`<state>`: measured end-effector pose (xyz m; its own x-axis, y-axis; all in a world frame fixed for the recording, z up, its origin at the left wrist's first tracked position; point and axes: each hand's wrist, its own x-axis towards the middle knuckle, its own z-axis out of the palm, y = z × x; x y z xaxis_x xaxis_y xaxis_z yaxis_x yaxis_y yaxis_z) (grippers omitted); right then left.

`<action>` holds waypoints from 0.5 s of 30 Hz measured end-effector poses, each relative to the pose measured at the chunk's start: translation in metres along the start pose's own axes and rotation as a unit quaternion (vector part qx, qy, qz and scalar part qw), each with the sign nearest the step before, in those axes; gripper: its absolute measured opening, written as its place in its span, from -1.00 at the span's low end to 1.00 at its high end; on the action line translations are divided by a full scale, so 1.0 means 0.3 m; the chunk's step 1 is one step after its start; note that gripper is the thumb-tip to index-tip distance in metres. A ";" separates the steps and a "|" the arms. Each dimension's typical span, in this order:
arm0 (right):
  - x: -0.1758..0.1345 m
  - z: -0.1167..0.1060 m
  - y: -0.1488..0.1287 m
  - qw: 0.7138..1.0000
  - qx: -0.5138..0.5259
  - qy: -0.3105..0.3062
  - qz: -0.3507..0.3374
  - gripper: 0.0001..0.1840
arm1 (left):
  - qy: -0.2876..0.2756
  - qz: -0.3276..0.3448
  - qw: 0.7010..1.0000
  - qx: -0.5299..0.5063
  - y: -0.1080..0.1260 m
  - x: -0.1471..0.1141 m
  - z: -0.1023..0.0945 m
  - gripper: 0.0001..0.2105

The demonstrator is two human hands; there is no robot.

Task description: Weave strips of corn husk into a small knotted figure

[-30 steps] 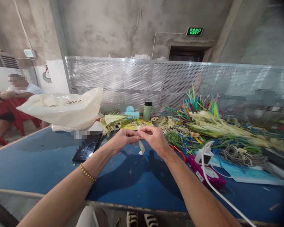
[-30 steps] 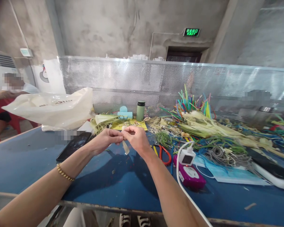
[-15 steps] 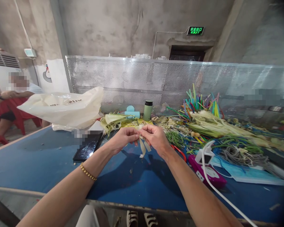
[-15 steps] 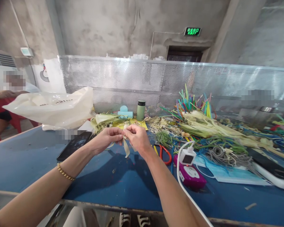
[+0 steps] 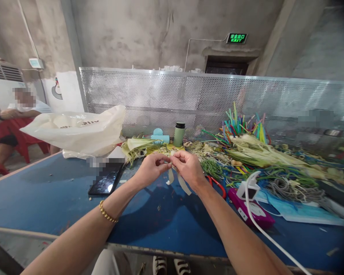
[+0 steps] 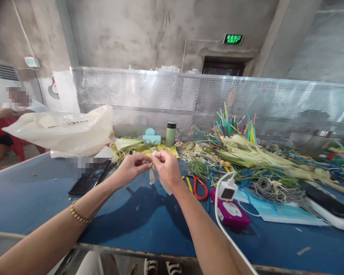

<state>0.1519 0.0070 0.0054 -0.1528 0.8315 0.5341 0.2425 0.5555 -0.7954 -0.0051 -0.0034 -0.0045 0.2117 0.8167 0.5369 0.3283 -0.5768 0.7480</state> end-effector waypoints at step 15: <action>-0.010 0.008 -0.009 0.998 -0.045 0.012 -0.053 -0.79 | -0.024 -0.122 0.978 -0.165 0.044 -0.008 -0.005 -0.81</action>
<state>0.1493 0.0030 0.0054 -0.1593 0.7669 0.6217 0.3113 0.6366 -0.7056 -0.0027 -0.0131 0.0047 0.2092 0.9259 0.3146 0.0598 -0.3332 0.9410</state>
